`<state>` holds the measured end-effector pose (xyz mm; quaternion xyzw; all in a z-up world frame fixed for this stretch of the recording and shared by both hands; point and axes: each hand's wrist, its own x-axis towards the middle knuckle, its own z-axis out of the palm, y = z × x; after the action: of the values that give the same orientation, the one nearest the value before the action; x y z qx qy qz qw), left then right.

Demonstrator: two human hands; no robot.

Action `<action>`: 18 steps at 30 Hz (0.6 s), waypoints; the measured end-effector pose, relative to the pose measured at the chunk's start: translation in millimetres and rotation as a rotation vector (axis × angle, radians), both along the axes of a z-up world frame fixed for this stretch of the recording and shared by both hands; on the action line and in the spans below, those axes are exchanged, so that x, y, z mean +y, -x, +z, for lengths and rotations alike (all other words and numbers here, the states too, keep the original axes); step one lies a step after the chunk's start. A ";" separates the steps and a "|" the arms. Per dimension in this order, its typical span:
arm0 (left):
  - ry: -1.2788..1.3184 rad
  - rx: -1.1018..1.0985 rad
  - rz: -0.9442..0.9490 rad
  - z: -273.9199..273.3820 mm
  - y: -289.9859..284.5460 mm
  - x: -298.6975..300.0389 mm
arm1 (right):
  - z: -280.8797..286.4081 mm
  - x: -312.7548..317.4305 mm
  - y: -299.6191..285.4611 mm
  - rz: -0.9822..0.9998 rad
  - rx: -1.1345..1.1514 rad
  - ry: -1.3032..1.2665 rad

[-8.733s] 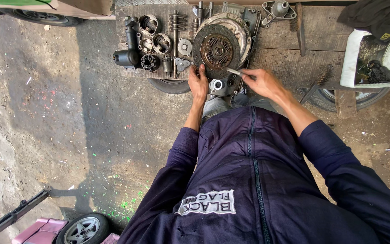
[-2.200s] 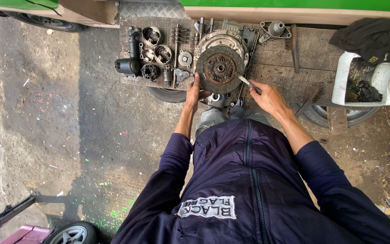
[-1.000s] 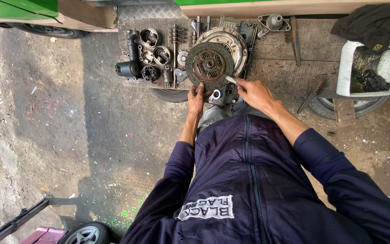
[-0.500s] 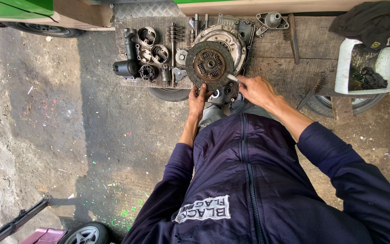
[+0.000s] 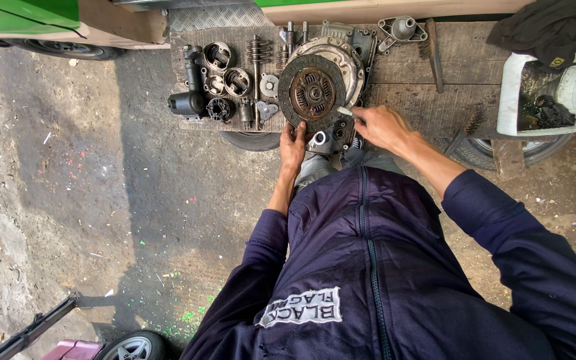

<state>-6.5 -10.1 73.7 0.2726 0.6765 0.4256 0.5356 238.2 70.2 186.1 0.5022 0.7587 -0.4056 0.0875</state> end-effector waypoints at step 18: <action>0.125 0.235 -0.023 3.4 -2.1 5.4 | 1.7 31.7 5.3 0.082 -0.085 0.156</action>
<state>-4.5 -4.7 77.2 0.2944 0.7567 0.3418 0.4732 232.9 101.9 187.8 0.4792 0.7404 -0.4376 0.1750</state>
